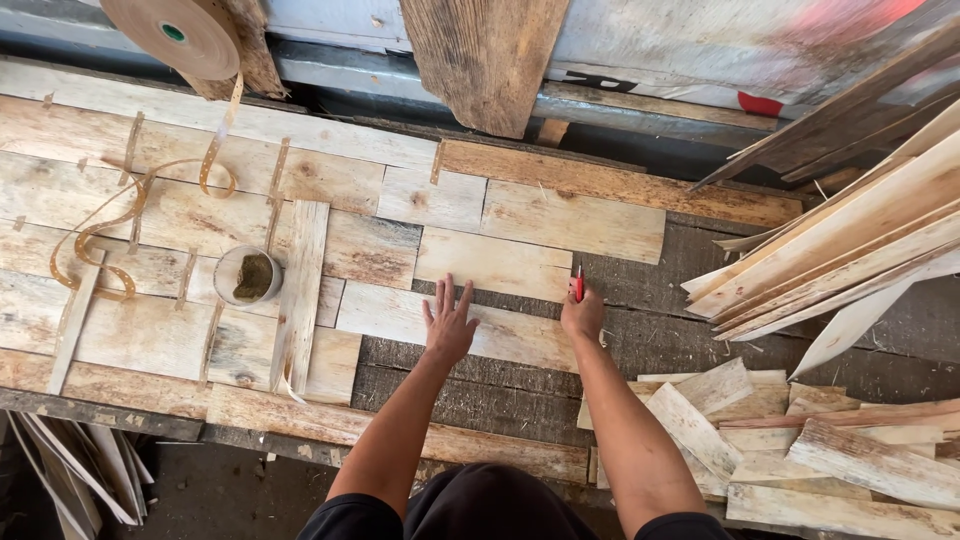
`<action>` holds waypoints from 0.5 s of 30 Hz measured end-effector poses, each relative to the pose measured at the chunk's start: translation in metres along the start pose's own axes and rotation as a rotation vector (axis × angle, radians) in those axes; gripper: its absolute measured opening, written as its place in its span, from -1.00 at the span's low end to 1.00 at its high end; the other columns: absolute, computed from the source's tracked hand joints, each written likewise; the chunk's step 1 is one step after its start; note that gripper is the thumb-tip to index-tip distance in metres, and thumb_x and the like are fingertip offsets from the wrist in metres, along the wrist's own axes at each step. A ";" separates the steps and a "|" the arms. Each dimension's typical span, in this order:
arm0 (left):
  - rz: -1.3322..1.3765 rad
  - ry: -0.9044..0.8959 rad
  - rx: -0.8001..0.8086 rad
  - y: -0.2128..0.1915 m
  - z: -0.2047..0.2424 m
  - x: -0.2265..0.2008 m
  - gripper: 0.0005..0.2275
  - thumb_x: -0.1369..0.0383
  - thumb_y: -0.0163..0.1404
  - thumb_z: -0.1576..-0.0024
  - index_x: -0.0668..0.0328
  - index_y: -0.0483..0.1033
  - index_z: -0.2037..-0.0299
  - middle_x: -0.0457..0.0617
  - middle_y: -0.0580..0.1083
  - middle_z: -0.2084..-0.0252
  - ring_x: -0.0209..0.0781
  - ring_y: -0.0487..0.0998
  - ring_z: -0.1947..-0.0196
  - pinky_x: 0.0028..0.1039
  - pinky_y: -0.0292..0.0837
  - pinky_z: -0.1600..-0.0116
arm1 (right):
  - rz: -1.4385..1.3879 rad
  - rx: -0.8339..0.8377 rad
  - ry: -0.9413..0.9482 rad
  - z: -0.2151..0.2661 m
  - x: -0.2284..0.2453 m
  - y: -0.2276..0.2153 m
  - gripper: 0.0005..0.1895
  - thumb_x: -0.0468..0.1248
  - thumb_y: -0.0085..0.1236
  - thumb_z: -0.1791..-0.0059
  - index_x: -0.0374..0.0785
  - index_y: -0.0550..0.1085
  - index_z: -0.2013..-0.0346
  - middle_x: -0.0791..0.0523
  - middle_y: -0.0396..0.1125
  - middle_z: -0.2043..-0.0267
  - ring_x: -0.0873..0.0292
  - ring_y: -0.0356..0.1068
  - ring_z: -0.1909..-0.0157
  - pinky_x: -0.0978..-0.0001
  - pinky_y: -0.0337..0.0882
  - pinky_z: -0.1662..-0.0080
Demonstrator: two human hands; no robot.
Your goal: Fitting and trimming thin wood pieces to cover a surface at a workbench.
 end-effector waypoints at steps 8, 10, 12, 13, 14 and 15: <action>-0.014 -0.010 0.003 0.002 -0.001 0.000 -0.22 0.13 0.00 -0.26 -0.25 -0.32 -0.57 0.10 -0.52 -0.60 0.06 -0.52 -0.59 0.23 -0.50 -0.52 | 0.018 0.014 -0.005 0.004 0.002 -0.001 -0.70 -0.34 0.07 -0.05 -0.17 0.57 -0.06 0.04 0.52 0.01 0.10 0.53 0.00 0.20 0.49 -0.07; -0.017 -0.013 0.004 0.002 -0.001 0.001 -0.22 0.13 0.00 -0.26 -0.24 -0.32 -0.57 0.10 -0.52 -0.60 0.06 -0.51 -0.59 0.23 -0.49 -0.52 | 0.014 0.010 -0.019 0.005 0.004 -0.001 -0.69 -0.35 0.06 -0.04 -0.17 0.57 -0.07 0.04 0.53 0.00 0.09 0.53 -0.02 0.21 0.49 -0.08; -0.021 -0.015 0.012 0.002 -0.001 0.001 -0.22 0.13 0.00 -0.26 -0.24 -0.33 -0.57 0.10 -0.53 -0.60 0.07 -0.51 -0.59 0.23 -0.49 -0.52 | 0.036 0.012 0.009 0.007 0.002 -0.002 -0.69 -0.34 0.07 -0.04 -0.15 0.56 -0.07 0.06 0.51 -0.03 0.10 0.52 -0.03 0.20 0.48 -0.11; -0.021 -0.014 0.011 0.002 -0.001 0.001 -0.22 0.13 0.00 -0.26 -0.24 -0.33 -0.57 0.10 -0.53 -0.60 0.07 -0.51 -0.59 0.23 -0.49 -0.52 | 0.036 0.012 0.008 0.007 0.002 -0.002 -0.69 -0.34 0.07 -0.04 -0.15 0.56 -0.07 0.06 0.51 -0.03 0.10 0.52 -0.03 0.20 0.48 -0.11; -0.021 -0.014 0.012 0.003 -0.001 0.001 -0.22 0.13 0.00 -0.26 -0.24 -0.33 -0.57 0.10 -0.53 -0.60 0.07 -0.51 -0.59 0.23 -0.49 -0.52 | 0.035 0.016 -0.005 0.007 0.002 -0.001 -0.69 -0.34 0.06 -0.04 -0.15 0.56 -0.07 0.06 0.52 -0.04 0.09 0.52 -0.04 0.20 0.47 -0.12; -0.021 -0.015 0.012 0.003 -0.001 0.001 -0.22 0.12 -0.01 -0.27 -0.23 -0.33 -0.57 0.10 -0.53 -0.60 0.07 -0.52 -0.59 0.24 -0.49 -0.52 | 0.034 0.021 -0.018 0.007 0.002 0.000 -0.68 -0.35 0.05 -0.04 -0.15 0.57 -0.07 0.06 0.52 -0.04 0.09 0.52 -0.06 0.20 0.47 -0.13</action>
Point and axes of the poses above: each hand's wrist, its own z-axis away from the middle knuckle, its own y-axis out of the palm, x = y × z, the point moved 6 cm from there along -z, towards the middle knuckle
